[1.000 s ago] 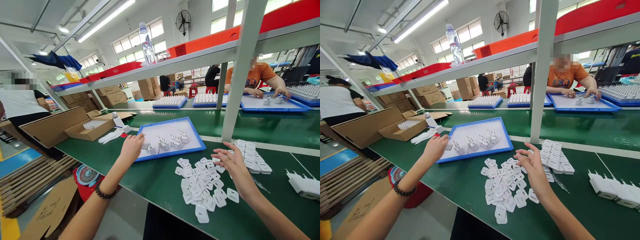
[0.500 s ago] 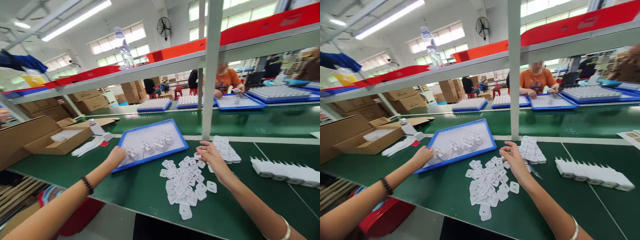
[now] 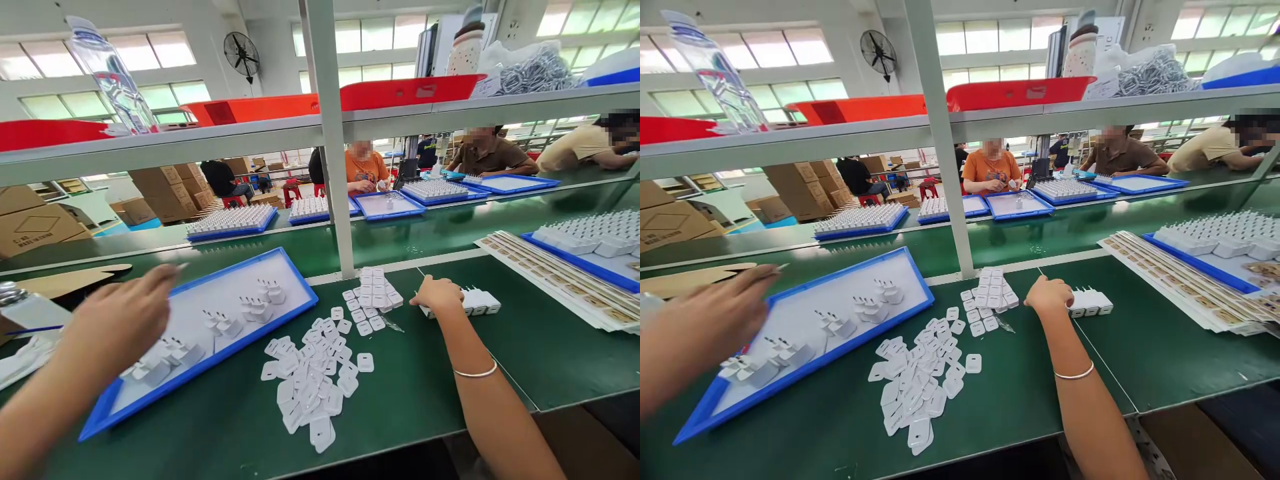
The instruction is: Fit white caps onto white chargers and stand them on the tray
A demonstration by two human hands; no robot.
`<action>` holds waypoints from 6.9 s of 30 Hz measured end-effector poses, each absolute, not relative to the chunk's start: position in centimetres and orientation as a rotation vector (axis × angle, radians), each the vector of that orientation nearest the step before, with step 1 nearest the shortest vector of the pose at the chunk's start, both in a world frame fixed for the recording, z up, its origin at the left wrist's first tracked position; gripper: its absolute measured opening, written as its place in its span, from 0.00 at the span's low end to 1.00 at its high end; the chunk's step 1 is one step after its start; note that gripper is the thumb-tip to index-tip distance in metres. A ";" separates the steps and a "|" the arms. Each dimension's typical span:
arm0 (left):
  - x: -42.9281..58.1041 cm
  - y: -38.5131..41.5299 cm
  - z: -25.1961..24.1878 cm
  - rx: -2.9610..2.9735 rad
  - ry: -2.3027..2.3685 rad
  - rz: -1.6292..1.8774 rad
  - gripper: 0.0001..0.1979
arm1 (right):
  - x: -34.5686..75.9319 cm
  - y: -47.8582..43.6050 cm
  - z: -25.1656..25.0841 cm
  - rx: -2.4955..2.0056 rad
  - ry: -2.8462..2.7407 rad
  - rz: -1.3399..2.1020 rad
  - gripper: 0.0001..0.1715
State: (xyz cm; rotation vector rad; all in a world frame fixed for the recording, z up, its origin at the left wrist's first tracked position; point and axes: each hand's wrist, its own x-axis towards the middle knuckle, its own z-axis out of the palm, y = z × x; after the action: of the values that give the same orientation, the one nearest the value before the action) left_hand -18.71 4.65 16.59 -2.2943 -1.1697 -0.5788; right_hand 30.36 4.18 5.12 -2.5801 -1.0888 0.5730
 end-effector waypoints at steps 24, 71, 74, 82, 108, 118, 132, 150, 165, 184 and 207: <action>1.1 1.8 2.0 -2.552 -0.523 -0.771 0.08 | 19.3 -0.3 6.6 -1.475 -2.101 0.751 0.48; -0.2 1.7 2.9 -2.796 -1.133 -1.989 0.18 | 18.5 0.0 5.4 -0.933 -1.251 1.559 0.21; -0.2 1.7 2.9 -2.801 -1.104 -1.975 0.18 | 18.2 0.0 5.1 -0.922 -1.251 1.579 0.20; -0.2 1.5 2.9 -2.833 -1.168 -2.012 0.18 | 18.1 0.1 5.2 -0.939 -1.257 1.569 0.20; -0.1 1.3 2.9 -2.841 -1.239 -1.978 0.17 | 17.4 -0.4 5.1 -1.085 -1.351 1.397 0.24; 0.3 0.9 2.8 -2.860 -1.187 -2.000 0.16 | 17.3 -0.5 4.7 -1.204 -1.464 1.144 0.32; -0.3 0.2 3.5 -2.782 -0.746 -1.906 0.22 | 16.6 -1.1 5.2 -0.895 -1.365 1.466 0.26; -0.2 0.3 4.5 -3.288 -0.745 -1.727 0.16 | 17.9 -0.7 5.6 -1.018 -1.476 1.155 0.15; -0.3 0.3 4.0 -3.222 -1.121 -1.667 0.19 | 18.9 0.2 5.3 -1.191 -1.588 0.788 0.13; -0.4 1.7 2.4 -2.743 -1.064 -1.884 0.17 | 16.8 -1.7 5.7 -0.930 -1.233 1.679 0.22; -0.3 1.3 2.1 -2.685 -0.930 -1.765 0.18 | 15.9 -2.1 5.1 -1.004 -1.129 1.766 0.24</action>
State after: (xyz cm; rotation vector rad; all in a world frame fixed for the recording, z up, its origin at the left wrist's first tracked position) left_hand -0.34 1.30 2.06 -2.6848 -0.9302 -1.7649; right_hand 15.94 -2.06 5.07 -1.0039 -1.1291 1.7658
